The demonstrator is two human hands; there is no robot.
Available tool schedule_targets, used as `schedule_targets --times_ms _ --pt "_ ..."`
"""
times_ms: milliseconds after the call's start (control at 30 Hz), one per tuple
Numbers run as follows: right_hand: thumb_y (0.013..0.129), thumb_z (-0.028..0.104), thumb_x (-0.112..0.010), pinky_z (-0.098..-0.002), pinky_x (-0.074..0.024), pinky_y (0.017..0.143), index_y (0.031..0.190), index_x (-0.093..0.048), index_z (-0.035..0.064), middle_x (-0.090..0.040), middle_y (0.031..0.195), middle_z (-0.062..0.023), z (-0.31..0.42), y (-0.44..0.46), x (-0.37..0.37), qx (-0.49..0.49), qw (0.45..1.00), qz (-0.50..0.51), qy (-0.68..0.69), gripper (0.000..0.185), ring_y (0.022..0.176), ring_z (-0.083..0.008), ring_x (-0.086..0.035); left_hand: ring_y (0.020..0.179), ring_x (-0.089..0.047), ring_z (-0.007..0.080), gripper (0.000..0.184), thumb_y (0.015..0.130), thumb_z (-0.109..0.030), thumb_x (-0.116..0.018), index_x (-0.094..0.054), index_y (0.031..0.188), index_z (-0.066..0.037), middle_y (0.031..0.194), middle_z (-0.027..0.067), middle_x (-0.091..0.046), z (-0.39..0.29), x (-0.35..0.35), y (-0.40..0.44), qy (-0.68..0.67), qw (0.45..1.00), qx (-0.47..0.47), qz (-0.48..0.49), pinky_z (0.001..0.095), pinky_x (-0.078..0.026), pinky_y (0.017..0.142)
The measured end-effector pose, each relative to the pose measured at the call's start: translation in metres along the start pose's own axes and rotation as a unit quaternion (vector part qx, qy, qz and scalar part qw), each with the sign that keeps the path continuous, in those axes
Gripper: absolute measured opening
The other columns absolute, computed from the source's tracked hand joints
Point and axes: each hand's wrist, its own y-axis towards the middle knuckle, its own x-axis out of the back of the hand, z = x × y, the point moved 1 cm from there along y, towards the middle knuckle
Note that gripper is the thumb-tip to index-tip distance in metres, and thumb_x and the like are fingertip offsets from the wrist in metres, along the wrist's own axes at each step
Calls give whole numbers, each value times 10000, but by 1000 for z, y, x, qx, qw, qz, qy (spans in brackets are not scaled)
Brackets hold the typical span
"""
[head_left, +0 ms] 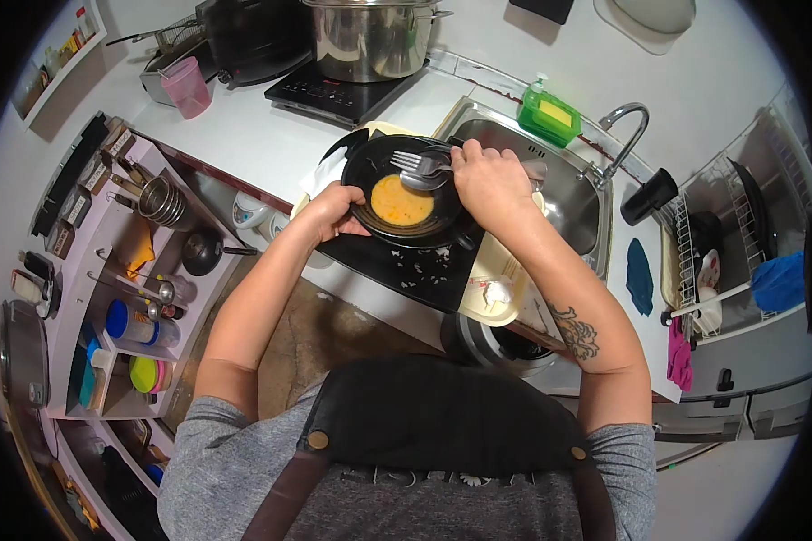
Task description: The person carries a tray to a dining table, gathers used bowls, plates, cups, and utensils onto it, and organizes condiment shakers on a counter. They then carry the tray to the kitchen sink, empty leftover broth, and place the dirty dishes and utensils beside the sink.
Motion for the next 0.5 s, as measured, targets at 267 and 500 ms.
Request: schedule_targets --times_ms 267,500 --pt "688 56 -512 -389 -473 778 838 -605 -84 -581 867 -297 -23 -6 -29 -95 909 142 380 226 875 -372 -581 666 -628 241 247 769 -79 -441 -474 968 65 868 158 -590 3 -2 -3 4 999 36 5 345 -566 561" --pt "706 85 -535 -338 -450 731 949 -577 -67 -617 816 -212 -21 -11 -42 -93 876 208 425 290 786 -290 -602 778 -588 178 416 734 -75 -459 -455 1142 11 875 138 -580 6 4 5 180 960 -174 -127 309 -498 560"
